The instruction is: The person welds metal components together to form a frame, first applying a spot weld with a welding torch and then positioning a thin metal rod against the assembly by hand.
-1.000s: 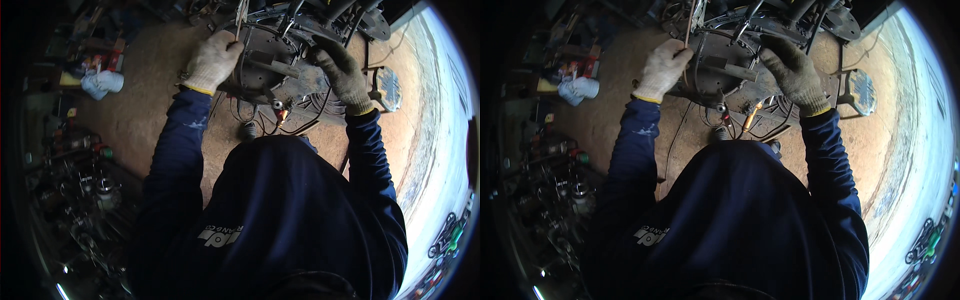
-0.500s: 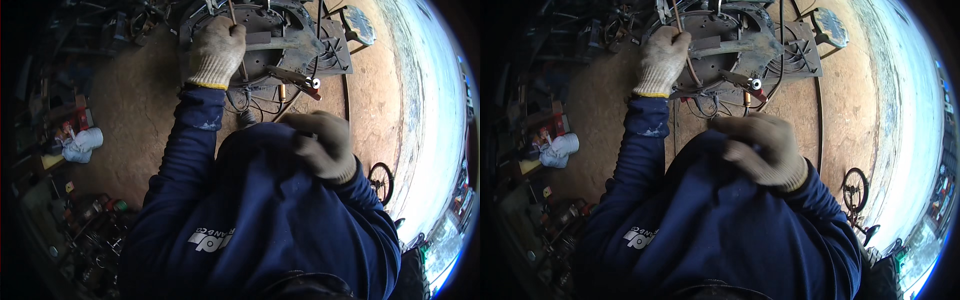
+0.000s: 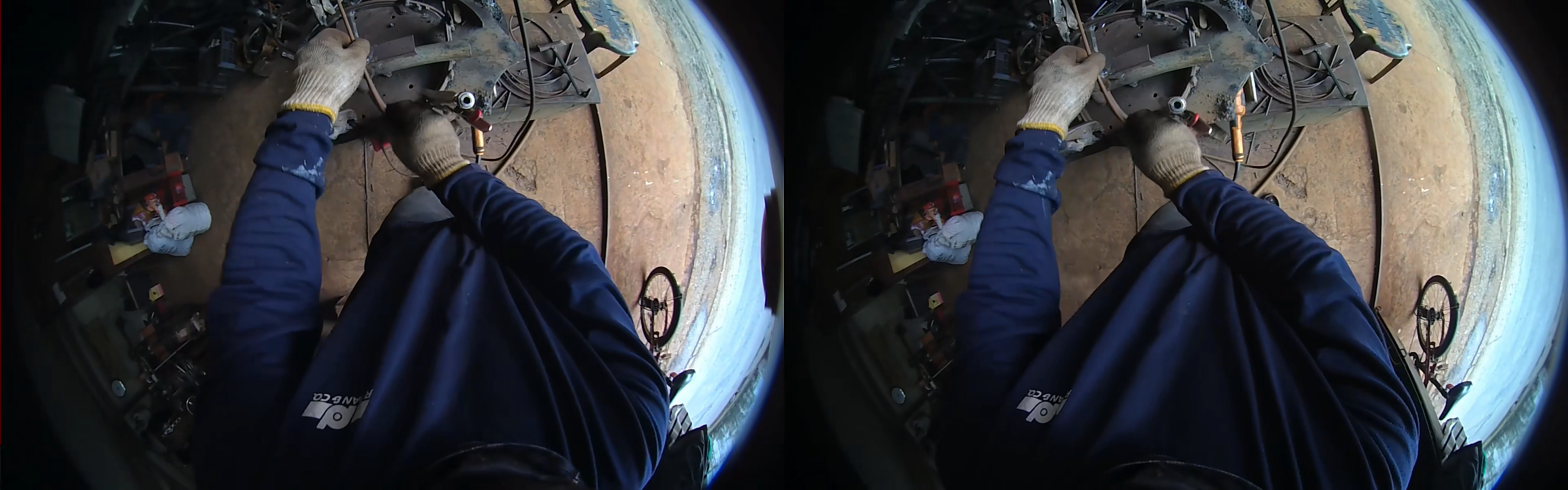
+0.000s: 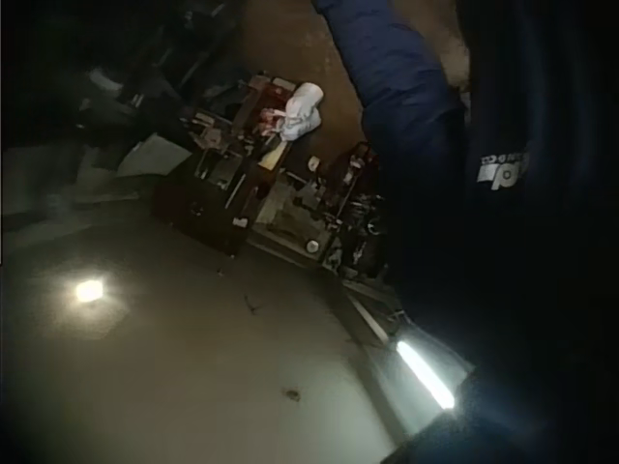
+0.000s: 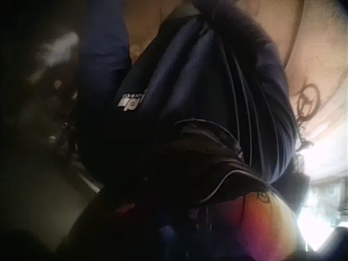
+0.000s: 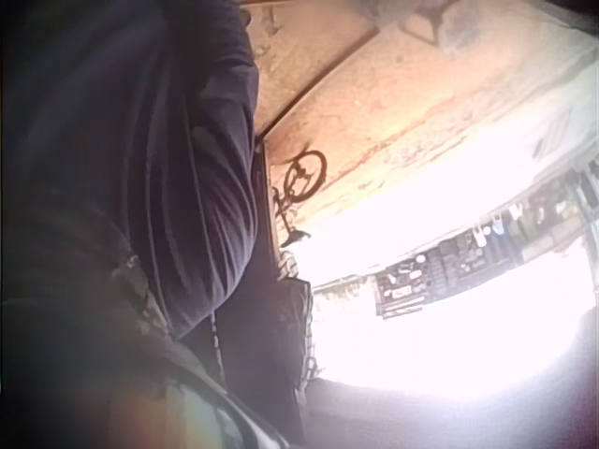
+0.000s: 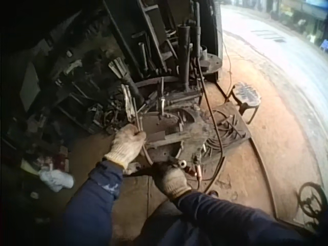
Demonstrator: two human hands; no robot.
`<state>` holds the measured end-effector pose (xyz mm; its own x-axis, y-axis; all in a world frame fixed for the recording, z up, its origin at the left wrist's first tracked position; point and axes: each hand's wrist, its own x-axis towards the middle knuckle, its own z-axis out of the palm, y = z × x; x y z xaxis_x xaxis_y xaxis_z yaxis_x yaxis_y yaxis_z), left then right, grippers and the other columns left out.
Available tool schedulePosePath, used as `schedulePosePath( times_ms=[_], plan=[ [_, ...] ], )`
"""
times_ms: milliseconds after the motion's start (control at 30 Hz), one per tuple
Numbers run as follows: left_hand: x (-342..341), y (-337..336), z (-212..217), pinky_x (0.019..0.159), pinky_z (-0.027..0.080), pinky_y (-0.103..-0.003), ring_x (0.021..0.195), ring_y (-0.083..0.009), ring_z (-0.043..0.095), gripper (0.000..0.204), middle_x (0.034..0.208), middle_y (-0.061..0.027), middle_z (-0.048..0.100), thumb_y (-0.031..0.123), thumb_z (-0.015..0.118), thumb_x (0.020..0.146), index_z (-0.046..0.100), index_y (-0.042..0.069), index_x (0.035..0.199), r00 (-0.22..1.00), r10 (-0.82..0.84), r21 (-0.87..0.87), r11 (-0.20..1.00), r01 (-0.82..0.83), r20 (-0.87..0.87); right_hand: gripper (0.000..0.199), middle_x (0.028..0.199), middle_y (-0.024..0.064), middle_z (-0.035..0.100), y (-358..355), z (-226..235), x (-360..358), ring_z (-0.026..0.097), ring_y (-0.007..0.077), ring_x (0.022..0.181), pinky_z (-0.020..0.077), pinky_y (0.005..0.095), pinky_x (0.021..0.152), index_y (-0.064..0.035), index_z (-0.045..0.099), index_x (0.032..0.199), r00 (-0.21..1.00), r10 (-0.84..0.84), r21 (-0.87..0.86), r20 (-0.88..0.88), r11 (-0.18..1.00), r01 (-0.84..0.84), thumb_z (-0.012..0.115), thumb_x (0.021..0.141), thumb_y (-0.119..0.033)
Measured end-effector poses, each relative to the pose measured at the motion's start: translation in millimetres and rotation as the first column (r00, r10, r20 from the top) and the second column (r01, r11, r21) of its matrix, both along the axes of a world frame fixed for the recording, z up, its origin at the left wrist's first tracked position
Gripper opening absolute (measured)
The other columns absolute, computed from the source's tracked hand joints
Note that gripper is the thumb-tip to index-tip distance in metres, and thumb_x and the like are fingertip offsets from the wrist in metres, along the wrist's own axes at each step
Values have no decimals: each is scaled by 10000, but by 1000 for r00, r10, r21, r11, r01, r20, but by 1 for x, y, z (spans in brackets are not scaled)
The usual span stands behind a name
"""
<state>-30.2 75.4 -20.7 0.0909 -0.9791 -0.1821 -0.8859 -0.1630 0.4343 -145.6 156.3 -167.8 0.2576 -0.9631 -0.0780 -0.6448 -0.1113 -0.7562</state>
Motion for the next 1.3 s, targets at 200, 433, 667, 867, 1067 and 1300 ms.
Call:
schedulePosePath(
  times_ms=[200,433,667,867,1067,1300],
  plan=[
    [26,-39,28,893,539,-434,973,-358,698,381,934,-164,744,390,588,962,742,52,1047,583,-629,202,749,631,514,297,905,112,733,7,3,2,709,357,872,562,477,733,-187,763,944,989,-148,-87,1,985,147,566,944,-409],
    [35,-57,27,1070,506,-429,1220,-276,622,419,1312,-38,652,187,744,827,683,174,1242,-103,-789,-1,-131,991,605,236,853,113,730,28,-11,19,713,362,812,569,474,694,-211,744,991,915,-392,-227,92,887,403,583,944,-376],
    [51,-80,-20,1029,519,-426,1133,-270,658,358,1103,-62,705,89,707,751,743,153,1101,-238,-839,-123,-337,933,489,172,898,125,707,35,-10,36,706,374,853,576,476,710,-198,747,993,849,-527,-349,41,788,506,667,846,-237],
    [43,-88,-17,815,551,-413,950,-299,678,194,952,-79,698,116,715,800,740,137,991,-310,-824,-89,-395,914,474,169,955,148,696,37,-6,44,705,377,872,574,480,720,-199,767,993,815,-579,-353,-19,766,537,682,863,-266],
    [51,-88,-24,858,565,-405,1000,-288,686,205,1007,-75,720,108,701,835,750,138,1032,-267,-867,-52,-317,947,420,426,1052,176,674,47,2,55,707,370,893,582,464,806,-147,726,1207,721,-684,-240,115,685,688,796,837,-346],
    [49,-88,-24,906,564,-402,1076,-282,678,267,1067,-68,738,83,731,820,767,121,1082,-263,-891,-79,-312,947,370,495,1036,115,659,113,-29,25,681,169,800,576,306,704,-70,679,1282,557,-812,-75,173,553,830,851,852,-247]
  ],
)
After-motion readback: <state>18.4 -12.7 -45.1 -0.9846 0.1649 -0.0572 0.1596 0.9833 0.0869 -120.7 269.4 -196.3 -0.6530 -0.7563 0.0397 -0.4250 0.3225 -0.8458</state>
